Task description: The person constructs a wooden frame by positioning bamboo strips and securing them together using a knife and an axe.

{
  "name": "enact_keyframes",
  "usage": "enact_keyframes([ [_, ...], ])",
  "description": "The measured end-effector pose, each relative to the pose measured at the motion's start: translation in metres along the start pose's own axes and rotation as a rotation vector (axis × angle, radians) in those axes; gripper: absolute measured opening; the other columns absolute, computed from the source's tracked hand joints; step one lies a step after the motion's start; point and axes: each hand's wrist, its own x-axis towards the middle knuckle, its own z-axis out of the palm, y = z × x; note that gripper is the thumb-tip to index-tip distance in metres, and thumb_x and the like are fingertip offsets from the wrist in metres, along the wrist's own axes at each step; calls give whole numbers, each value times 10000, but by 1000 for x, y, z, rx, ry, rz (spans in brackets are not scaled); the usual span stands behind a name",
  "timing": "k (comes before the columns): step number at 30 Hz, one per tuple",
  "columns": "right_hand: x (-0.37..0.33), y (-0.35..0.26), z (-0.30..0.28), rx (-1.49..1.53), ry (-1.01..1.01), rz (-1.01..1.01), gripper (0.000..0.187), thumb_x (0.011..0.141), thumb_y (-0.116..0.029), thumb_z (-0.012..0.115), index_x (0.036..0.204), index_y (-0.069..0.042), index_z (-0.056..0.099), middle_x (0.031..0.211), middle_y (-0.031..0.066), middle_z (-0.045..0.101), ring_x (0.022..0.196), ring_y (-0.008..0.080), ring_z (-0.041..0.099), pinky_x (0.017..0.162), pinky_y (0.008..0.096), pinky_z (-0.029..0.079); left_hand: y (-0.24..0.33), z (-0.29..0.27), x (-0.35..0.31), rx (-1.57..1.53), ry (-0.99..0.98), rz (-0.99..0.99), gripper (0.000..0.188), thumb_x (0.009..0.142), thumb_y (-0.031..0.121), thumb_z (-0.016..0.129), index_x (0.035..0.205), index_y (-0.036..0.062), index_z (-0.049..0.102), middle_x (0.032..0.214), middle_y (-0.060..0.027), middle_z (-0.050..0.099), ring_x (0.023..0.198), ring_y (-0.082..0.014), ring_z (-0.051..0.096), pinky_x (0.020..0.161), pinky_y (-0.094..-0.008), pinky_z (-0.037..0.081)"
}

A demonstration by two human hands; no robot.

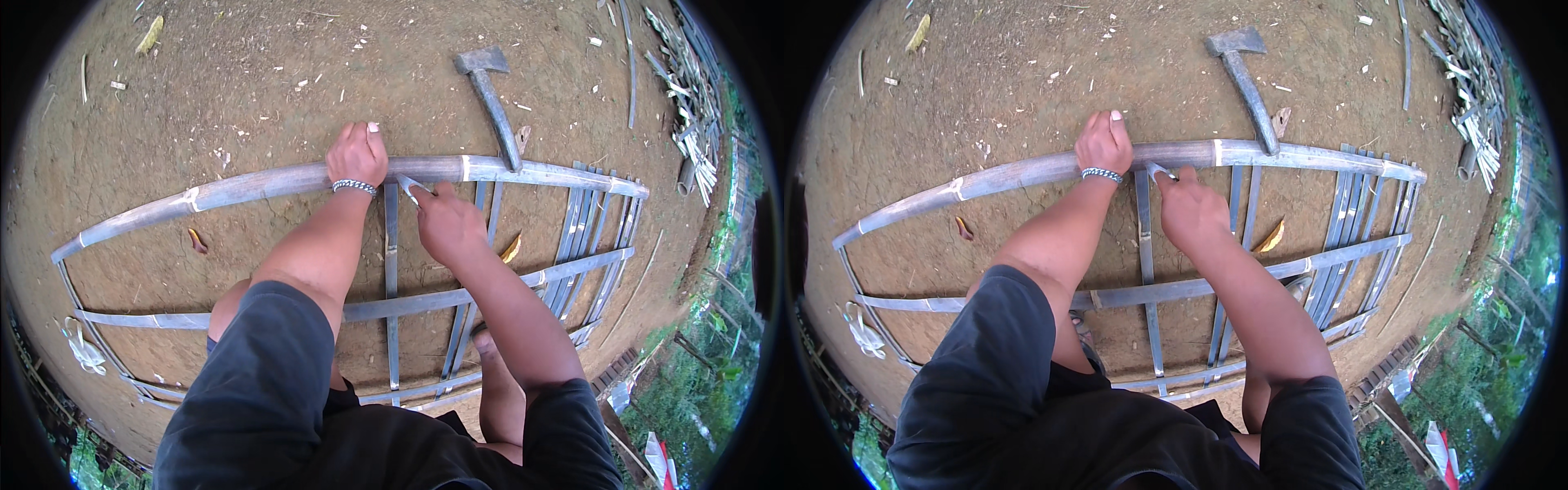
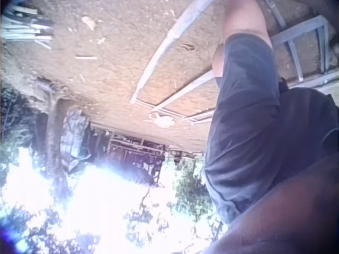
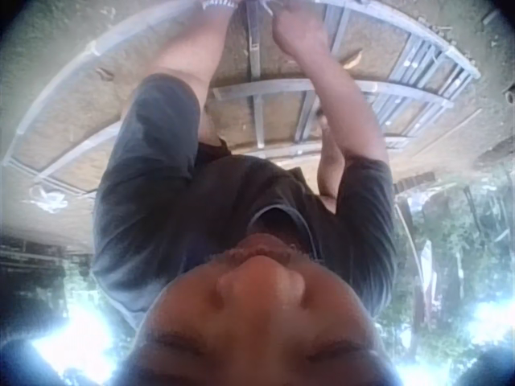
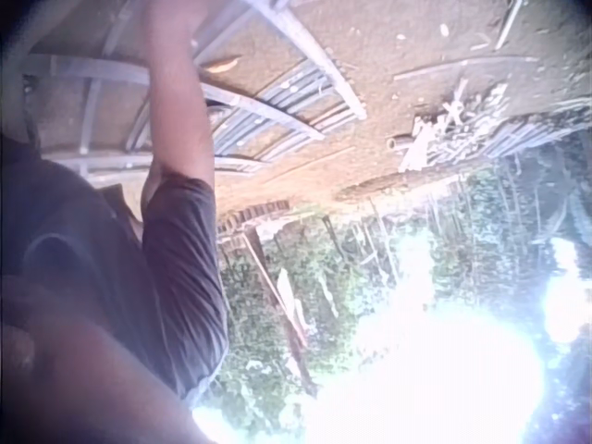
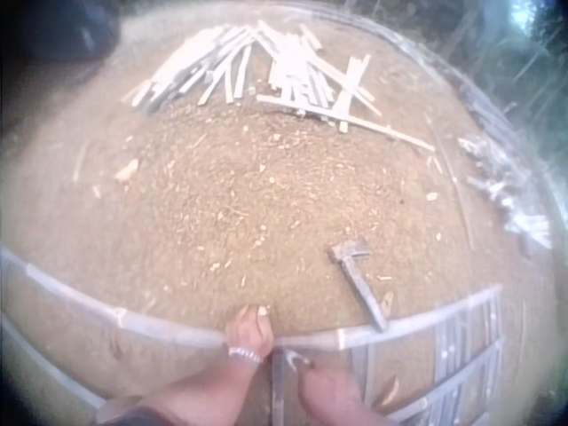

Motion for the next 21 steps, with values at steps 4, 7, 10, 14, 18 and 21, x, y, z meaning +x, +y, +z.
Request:
enact_keyframes([
  [4, 6, -2, 1, -58, -13, 19, 394, 965, -186, 558, 1354, -196, 618, 1175, 185, 597, 932, 376, 698, 814, 477, 570, -2, 2, 0, -32, 29, 35, 298, 994, 243, 476, 846, 38, 636, 856, -179, 633, 783, -438, 620, 694, -530, 489],
  [7, 7, -6, -7, -114, -45, 8, 403, 971, -177, 535, 1366, -195, 611, 1167, 182, 596, 931, 370, 701, 809, 467, 574, -3, 2, -1, -39, 35, 35, 294, 992, 242, 480, 844, 40, 635, 851, -173, 631, 776, -434, 620, 691, -528, 490],
  [10, 9, -8, -12, -165, -81, -5, 421, 968, -158, 517, 1379, -195, 602, 1169, 179, 594, 933, 364, 703, 806, 462, 576, -2, 2, 0, -31, 43, 39, 278, 966, 235, 502, 821, 41, 638, 835, -167, 632, 759, -418, 627, 682, -520, 501],
  [14, 10, -14, -21, -212, -152, -15, 431, 950, -105, 501, 1372, -132, 586, 1198, 193, 585, 965, 356, 709, 818, 447, 585, -3, 1, 1, -7, 55, 56, 243, 914, 216, 542, 779, 43, 648, 811, -154, 641, 733, -385, 645, 671, -499, 525],
  [18, 12, -23, -26, -284, -164, -25, 433, 961, -124, 503, 1388, -132, 581, 1177, 182, 603, 952, 333, 715, 792, 441, 587, -3, -1, 1, -16, 54, 65, 239, 909, 213, 548, 772, 45, 647, 799, -156, 639, 729, -380, 645, 670, -496, 528],
  [21, 24, -37, -39, -361, -294, -67, 395, 952, -108, 526, 1319, 26, 582, 1229, 221, 598, 1030, 356, 712, 819, 426, 602, -5, 0, 1, -19, 64, 71, 241, 912, 214, 548, 771, 47, 649, 796, -152, 637, 725, -373, 645, 668, -488, 528],
])
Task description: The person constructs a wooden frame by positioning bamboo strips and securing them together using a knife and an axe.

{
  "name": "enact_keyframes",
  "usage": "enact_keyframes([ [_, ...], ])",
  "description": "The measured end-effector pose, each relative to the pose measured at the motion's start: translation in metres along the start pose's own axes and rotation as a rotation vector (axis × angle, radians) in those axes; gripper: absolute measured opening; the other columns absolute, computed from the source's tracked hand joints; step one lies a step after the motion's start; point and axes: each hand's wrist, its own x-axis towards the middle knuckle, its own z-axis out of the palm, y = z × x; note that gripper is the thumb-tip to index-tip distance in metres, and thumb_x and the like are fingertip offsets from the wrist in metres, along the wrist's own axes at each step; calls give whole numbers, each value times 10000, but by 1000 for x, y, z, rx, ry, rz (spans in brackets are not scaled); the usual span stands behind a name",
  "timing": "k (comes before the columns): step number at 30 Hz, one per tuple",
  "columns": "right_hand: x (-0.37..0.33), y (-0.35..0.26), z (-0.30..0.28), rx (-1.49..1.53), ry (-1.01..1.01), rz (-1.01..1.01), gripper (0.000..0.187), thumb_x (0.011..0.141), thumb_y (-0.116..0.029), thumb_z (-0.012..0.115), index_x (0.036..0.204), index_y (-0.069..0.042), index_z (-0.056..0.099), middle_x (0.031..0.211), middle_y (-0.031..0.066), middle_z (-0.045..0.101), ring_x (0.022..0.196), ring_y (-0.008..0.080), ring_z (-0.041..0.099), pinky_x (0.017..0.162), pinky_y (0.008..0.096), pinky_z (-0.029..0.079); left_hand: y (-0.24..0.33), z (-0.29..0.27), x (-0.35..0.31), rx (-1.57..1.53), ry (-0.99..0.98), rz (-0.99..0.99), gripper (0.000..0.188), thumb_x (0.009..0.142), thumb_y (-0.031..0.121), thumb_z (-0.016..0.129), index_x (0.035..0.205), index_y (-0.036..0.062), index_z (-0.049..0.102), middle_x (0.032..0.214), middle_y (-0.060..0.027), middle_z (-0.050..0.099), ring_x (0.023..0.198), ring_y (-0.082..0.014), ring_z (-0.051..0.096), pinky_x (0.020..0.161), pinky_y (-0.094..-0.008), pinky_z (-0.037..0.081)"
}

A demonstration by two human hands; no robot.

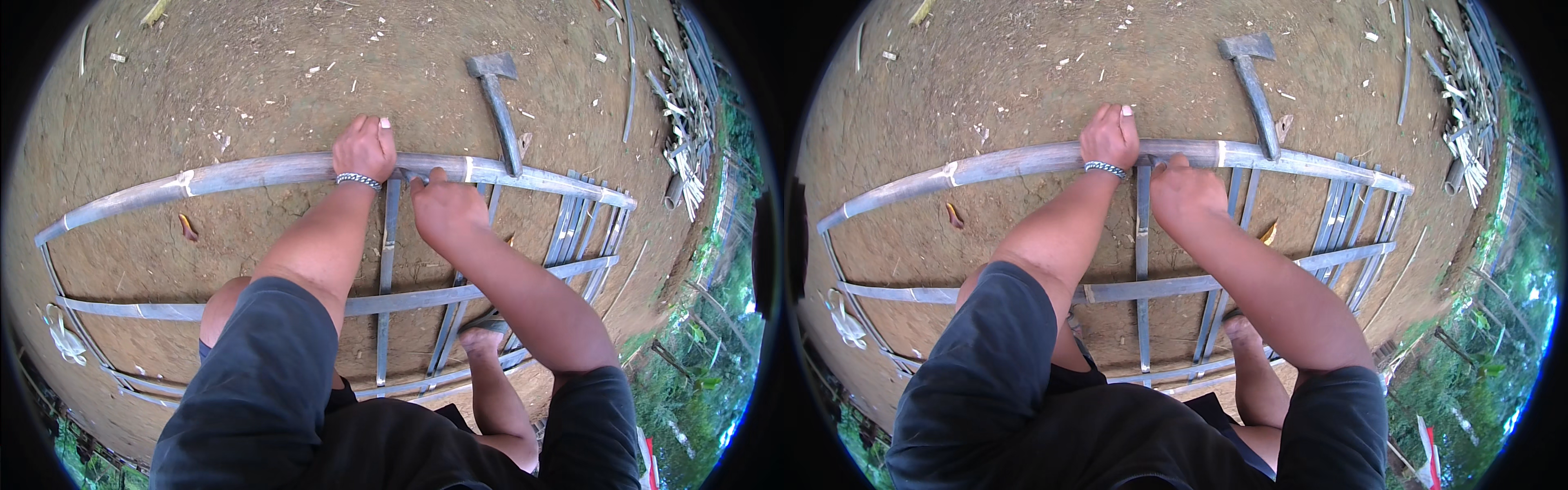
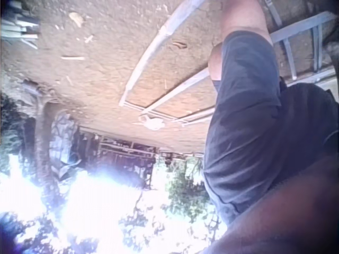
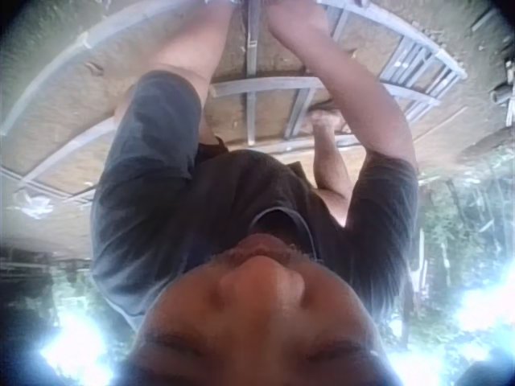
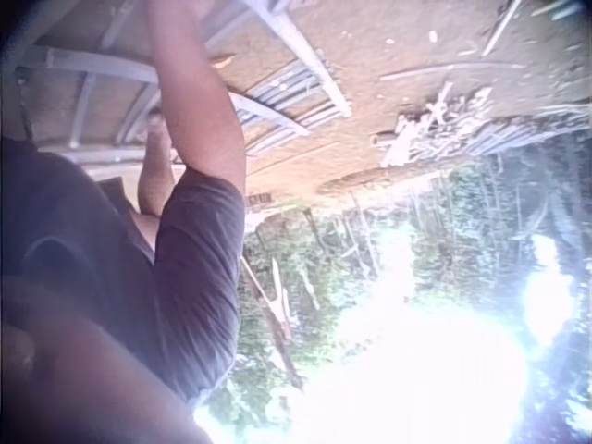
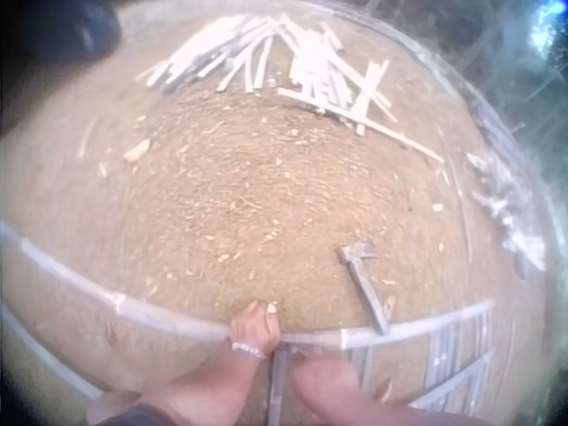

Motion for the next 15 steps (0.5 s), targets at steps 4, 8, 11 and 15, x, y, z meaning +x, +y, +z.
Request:
enact_keyframes([
  [4, 9, -6, -10, -131, -44, -48, 331, 949, -111, 545, 1229, 35, 645, 1231, 235, 608, 1030, 354, 714, 825, 420, 603, 0, -1, -1, -50, -35, 22, 255, 956, 218, 520, 802, 41, 619, 824, -169, 611, 739, -412, 621, 664, -510, 506],
  [8, 16, -20, -8, -158, -37, -19, 284, 941, -112, 551, 1162, 7, 684, 1160, 207, 647, 985, 345, 723, 805, 411, 606, -1, -3, -1, -71, -58, 15, 241, 946, 205, 526, 799, 41, 622, 817, -168, 611, 734, -406, 619, 663, -507, 504],
  [11, 20, -16, -17, -29, -77, 48, 273, 939, -133, 572, 1161, -38, 700, 1089, 192, 675, 984, 318, 728, 752, 411, 607, -2, -4, 0, -76, -53, 11, 232, 938, 196, 531, 794, 38, 622, 814, -166, 613, 739, -401, 621, 666, -506, 503],
  [15, 23, 4, 10, 680, 43, 268, 292, 938, -167, 570, 1182, -84, 708, 1157, 191, 691, 1060, 288, 714, 800, 390, 589, 2, -2, 0, -75, -75, 12, 220, 924, 189, 538, 792, 35, 622, 816, -166, 617, 750, -394, 628, 671, -502, 505],
])
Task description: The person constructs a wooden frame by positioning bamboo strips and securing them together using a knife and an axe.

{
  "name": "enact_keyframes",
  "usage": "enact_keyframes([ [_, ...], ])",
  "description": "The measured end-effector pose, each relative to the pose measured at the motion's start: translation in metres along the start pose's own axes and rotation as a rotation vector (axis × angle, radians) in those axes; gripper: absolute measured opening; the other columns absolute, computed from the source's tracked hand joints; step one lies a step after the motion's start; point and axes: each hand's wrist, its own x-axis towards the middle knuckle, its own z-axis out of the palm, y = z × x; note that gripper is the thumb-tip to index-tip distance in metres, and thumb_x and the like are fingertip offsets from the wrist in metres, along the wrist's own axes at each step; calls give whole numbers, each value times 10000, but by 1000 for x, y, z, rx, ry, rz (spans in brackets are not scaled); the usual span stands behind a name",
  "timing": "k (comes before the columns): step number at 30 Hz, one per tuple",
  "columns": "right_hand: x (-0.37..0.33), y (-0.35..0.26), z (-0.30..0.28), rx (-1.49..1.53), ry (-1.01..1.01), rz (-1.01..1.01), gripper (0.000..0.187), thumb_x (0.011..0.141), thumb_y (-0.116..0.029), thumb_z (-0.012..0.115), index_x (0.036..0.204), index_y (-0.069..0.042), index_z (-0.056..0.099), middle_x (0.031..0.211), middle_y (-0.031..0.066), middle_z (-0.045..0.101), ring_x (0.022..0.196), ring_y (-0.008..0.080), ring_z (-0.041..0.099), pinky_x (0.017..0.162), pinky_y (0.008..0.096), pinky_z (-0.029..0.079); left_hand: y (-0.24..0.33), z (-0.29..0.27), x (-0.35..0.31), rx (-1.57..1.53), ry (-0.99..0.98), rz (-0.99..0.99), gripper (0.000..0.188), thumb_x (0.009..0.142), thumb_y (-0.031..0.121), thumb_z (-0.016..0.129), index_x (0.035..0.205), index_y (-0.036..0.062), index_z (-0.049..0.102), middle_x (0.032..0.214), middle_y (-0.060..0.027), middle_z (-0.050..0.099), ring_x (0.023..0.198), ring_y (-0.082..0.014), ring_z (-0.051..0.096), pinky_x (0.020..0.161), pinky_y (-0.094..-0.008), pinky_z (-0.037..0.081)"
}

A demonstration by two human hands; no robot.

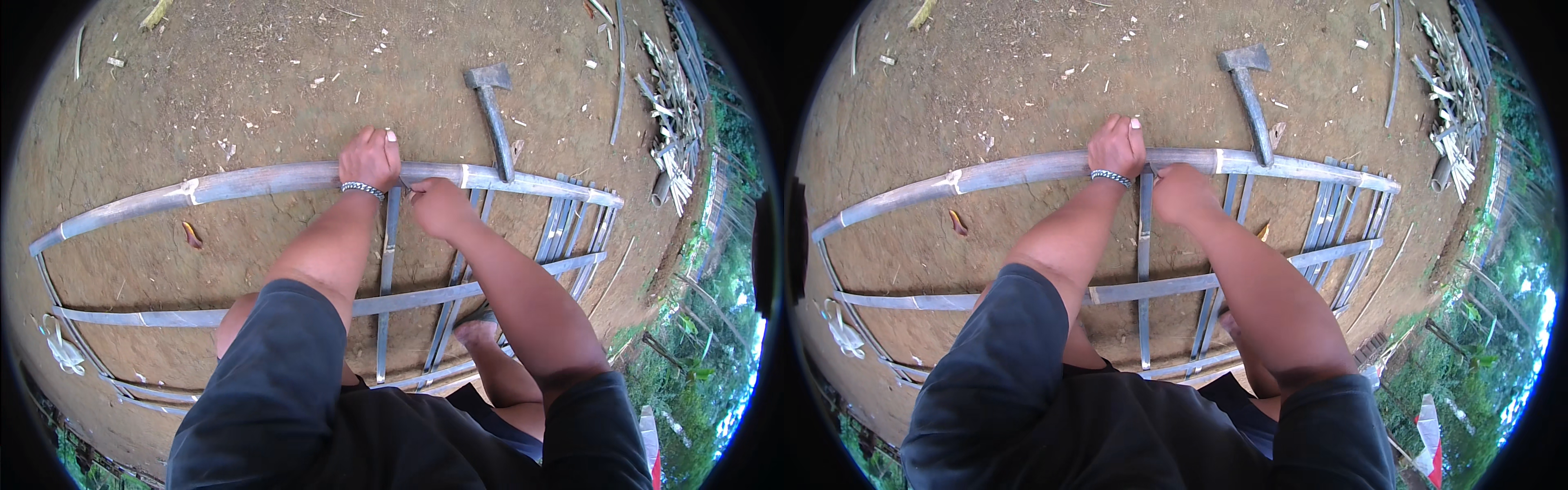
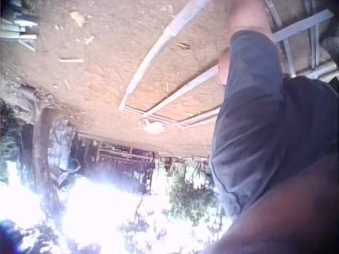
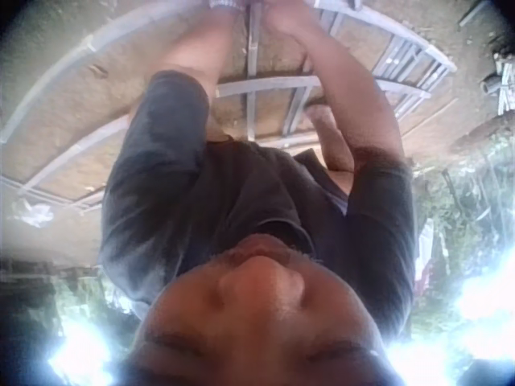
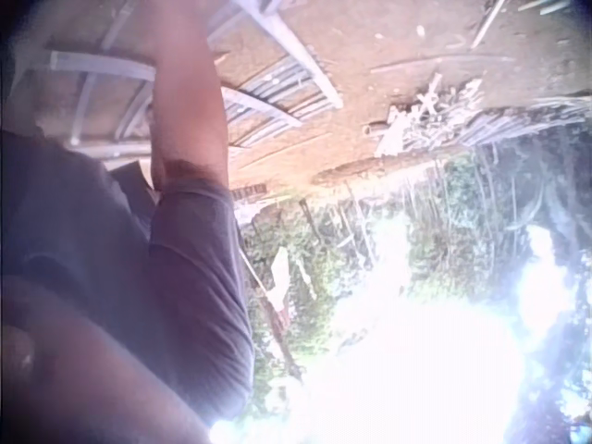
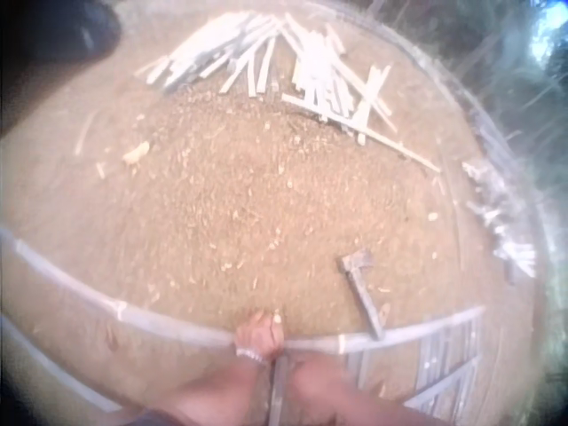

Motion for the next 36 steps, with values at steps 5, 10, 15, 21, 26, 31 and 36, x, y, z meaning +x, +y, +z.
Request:
enact_keyframes([
  [5, -4, -12, 9, 574, -77, 340, 327, 966, -201, 573, 1273, -110, 639, 1055, 228, 704, 960, 359, 723, 802, 424, 577, -3, -3, 2, -26, 26, 4, 218, 921, 193, 544, 790, 37, 622, 815, -164, 619, 740, -392, 628, 659, -492, 508],
  [10, -2, -8, 9, -524, 41, -163, 320, 979, -193, 540, 1256, -65, 638, 1020, 221, 702, 934, 341, 737, 742, 447, 600, -4, -2, 0, -50, 30, 20, 222, 926, 191, 541, 780, 37, 607, 806, -164, 610, 729, -392, 621, 649, -490, 506],
  [15, -9, -36, -15, -1067, -155, -353, 310, 933, -135, 580, 1182, 18, 684, 1117, 225, 694, 1103, 318, 697, 883, 418, 583, -4, -5, 0, -66, 11, 2, 224, 931, 186, 533, 777, 35, 594, 796, -168, 595, 727, -396, 614, 646, -495, 500],
  [21, 18, -22, -32, 63, -319, 181, 207, 979, -172, 556, 1019, -39, 709, 854, 137, 665, 640, 212, 654, 478, 396, 480, -6, -3, 0, -71, 3, 15, 237, 937, 200, 524, 783, 36, 601, 805, -171, 602, 731, -394, 621, 656, -493, 509],
  [26, 26, 8, 6, -274, -66, -159, 181, 941, -159, 585, 1017, -78, 728, 940, 148, 703, 805, 232, 703, 597, 392, 540, -5, -4, -3, -77, 5, 9, 240, 931, 211, 524, 791, 35, 608, 830, -177, 618, 751, -395, 632, 674, -495, 523],
  [31, -7, -58, -21, -990, -208, -277, 258, 886, -142, 630, 1107, -75, 743, 1085, 157, 722, 1071, 286, 703, 824, 383, 586, -6, -2, -1, -79, -32, -19, 229, 920, 213, 529, 801, 34, 611, 834, -177, 613, 764, -395, 635, 684, -496, 525],
  [36, 0, -57, -13, -976, -156, -285, 267, 888, -163, 649, 1104, -40, 745, 1058, 172, 718, 1025, 291, 715, 780, 381, 589, -9, -5, 0, -89, -12, -19, 221, 918, 211, 532, 808, 37, 612, 830, -169, 602, 765, -390, 635, 685, -493, 526],
])
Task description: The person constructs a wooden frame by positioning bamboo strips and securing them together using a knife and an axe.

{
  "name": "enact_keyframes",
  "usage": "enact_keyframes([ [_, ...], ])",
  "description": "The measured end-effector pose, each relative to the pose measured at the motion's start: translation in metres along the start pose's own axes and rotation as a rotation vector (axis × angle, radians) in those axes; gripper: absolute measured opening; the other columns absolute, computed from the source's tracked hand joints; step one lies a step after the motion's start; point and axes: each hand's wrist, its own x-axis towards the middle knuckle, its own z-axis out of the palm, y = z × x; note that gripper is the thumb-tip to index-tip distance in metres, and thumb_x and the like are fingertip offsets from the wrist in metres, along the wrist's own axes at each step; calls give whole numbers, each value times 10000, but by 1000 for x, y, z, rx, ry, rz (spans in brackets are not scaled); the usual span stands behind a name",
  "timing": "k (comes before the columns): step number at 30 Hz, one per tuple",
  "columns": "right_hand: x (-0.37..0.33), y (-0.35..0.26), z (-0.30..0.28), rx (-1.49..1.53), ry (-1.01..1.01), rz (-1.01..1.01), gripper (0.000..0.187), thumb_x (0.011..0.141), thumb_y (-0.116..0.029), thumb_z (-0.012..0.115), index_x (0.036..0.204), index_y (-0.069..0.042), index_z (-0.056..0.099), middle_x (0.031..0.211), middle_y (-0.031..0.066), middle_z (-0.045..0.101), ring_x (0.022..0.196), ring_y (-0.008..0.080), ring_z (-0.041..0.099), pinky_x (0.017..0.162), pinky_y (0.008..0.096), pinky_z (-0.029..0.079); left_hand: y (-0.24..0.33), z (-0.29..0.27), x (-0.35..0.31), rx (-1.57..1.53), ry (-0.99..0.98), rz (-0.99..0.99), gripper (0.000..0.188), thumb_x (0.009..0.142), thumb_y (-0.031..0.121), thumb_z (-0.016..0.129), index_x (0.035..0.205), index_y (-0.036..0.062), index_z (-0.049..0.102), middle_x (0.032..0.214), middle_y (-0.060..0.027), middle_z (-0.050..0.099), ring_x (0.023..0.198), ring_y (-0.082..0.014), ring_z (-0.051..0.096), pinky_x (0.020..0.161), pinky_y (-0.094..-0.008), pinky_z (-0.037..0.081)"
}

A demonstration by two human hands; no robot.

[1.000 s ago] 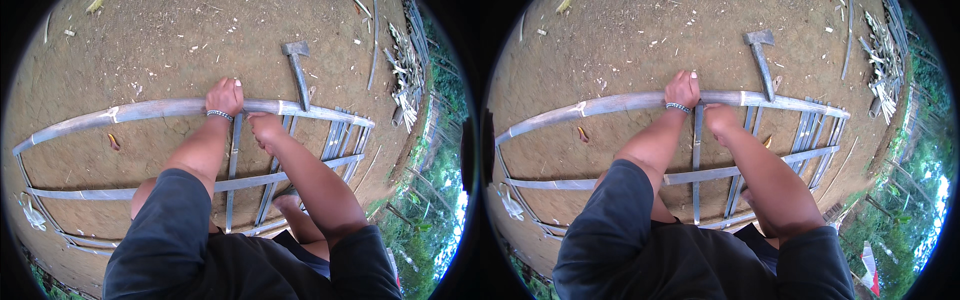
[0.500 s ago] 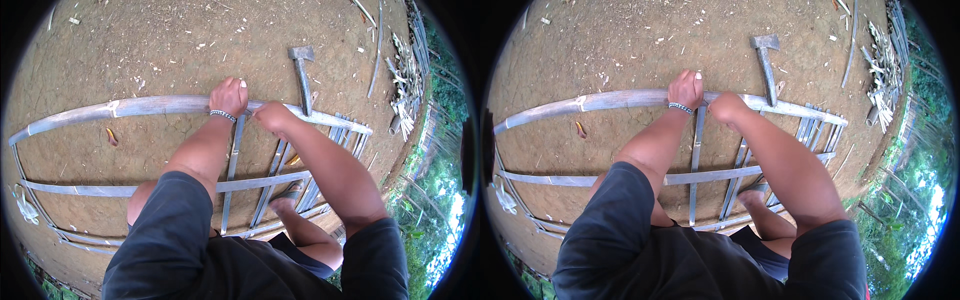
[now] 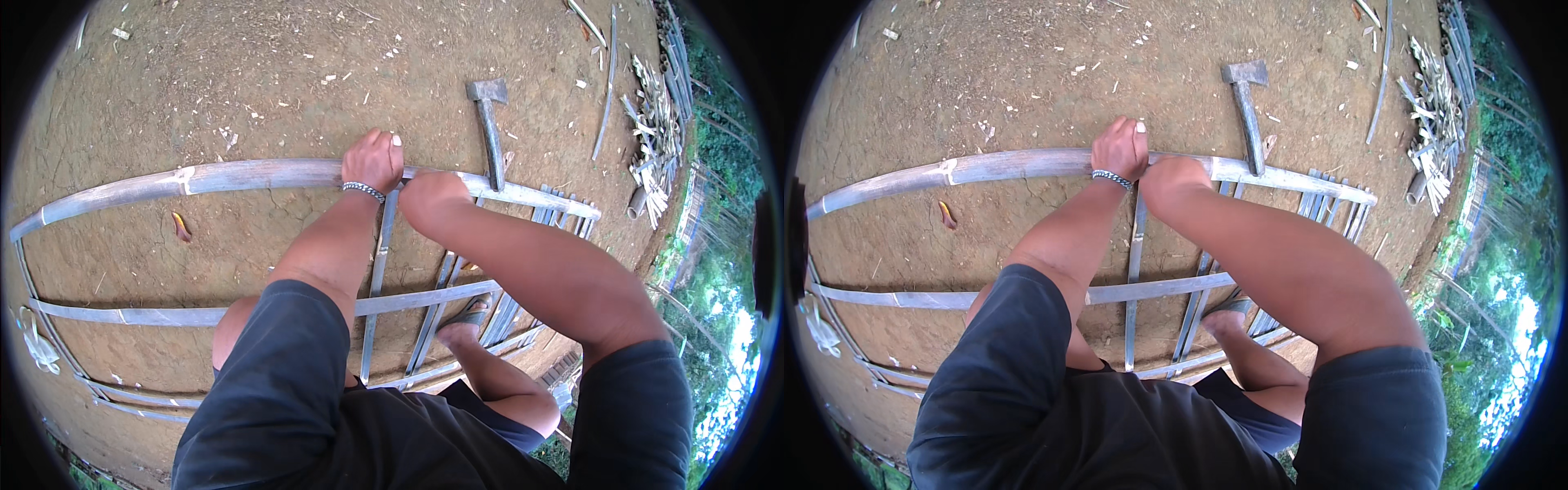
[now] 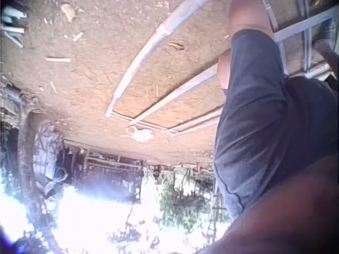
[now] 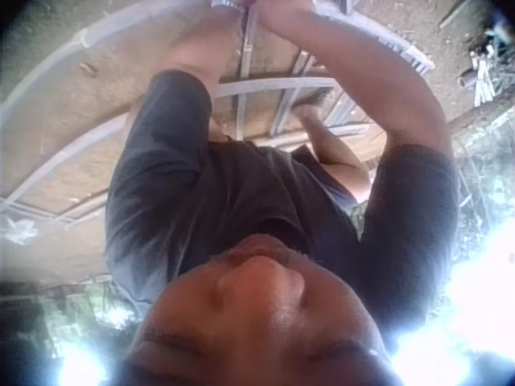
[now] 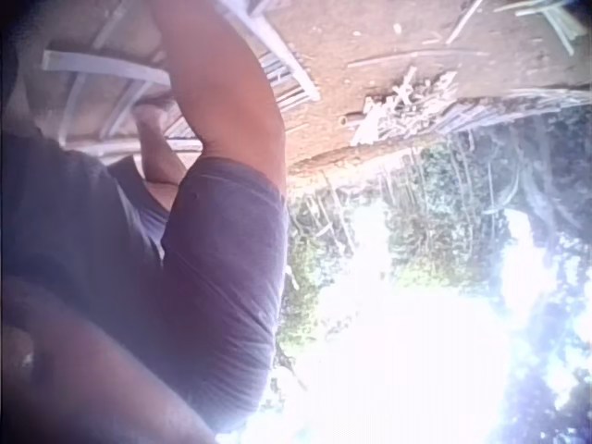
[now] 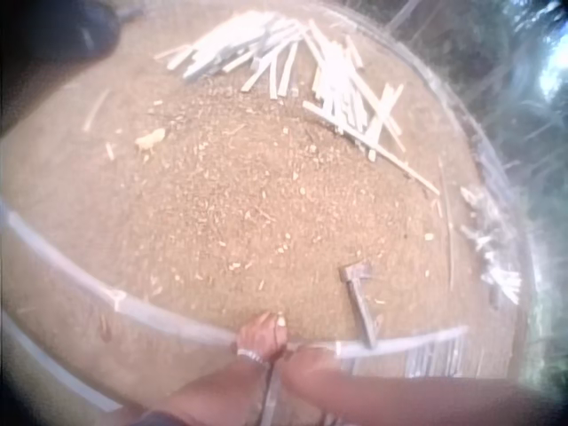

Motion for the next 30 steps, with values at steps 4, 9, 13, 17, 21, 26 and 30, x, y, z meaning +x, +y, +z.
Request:
enact_keyframes([
  [4, 14, 32, 12, 1152, -241, 445, 252, 881, -178, 648, 1062, -28, 738, 938, 212, 720, 964, 301, 730, 715, 385, 580, 0, 2, -3, -25, 6, 22, 217, 919, 206, 532, 815, 35, 614, 840, -165, 610, 774, -390, 638, 688, -495, 526],
  [9, 22, 23, 36, 685, -62, 189, 268, 904, -131, 564, 1114, -66, 719, 1021, 182, 697, 907, 297, 739, 615, 445, 573, 5, 2, -1, -29, -1, -1, 217, 925, 209, 527, 838, 37, 627, 846, -162, 622, 787, -388, 643, 697, -497, 528],
  [13, 9, -3, 28, -136, 136, -64, 265, 883, -122, 586, 1088, -21, 720, 1009, 207, 695, 933, 322, 738, 557, 456, 567, -1, 1, -2, -21, -25, -15, 223, 928, 216, 524, 846, 40, 635, 850, -168, 625, 791, -394, 642, 700, -501, 527],
  [17, 7, 0, 16, 160, -23, 53, 246, 902, -108, 601, 1094, 1, 711, 959, 168, 695, 823, 261, 710, 625, 385, 545, -2, -1, -1, -40, 39, -1, 224, 926, 218, 525, 838, 40, 629, 856, -176, 625, 789, -400, 640, 697, -505, 524],
  [21, 18, 31, 38, 1228, -183, 402, 260, 931, -120, 567, 1128, -43, 719, 904, 121, 668, 651, 202, 660, 483, 381, 493, 2, 2, -3, -43, -9, 2, 226, 923, 222, 527, 839, 37, 625, 857, -175, 626, 790, -400, 641, 698, -508, 523],
  [26, 3, 22, 22, 283, 6, 96, 275, 906, -149, 608, 1145, -81, 726, 1029, 171, 714, 913, 282, 727, 687, 399, 577, 4, 5, -1, 5, -16, 0, 234, 921, 228, 527, 820, 44, 630, 852, -163, 629, 790, -379, 649, 718, -494, 532],
  [30, 4, -13, 18, -152, 106, -23, 207, 952, -143, 572, 1085, -71, 714, 983, 136, 690, 775, 232, 677, 579, 363, 526, 0, 4, -2, 28, 17, 7, 242, 922, 235, 527, 810, 47, 630, 847, -159, 630, 785, -373, 651, 729, -487, 536],
])
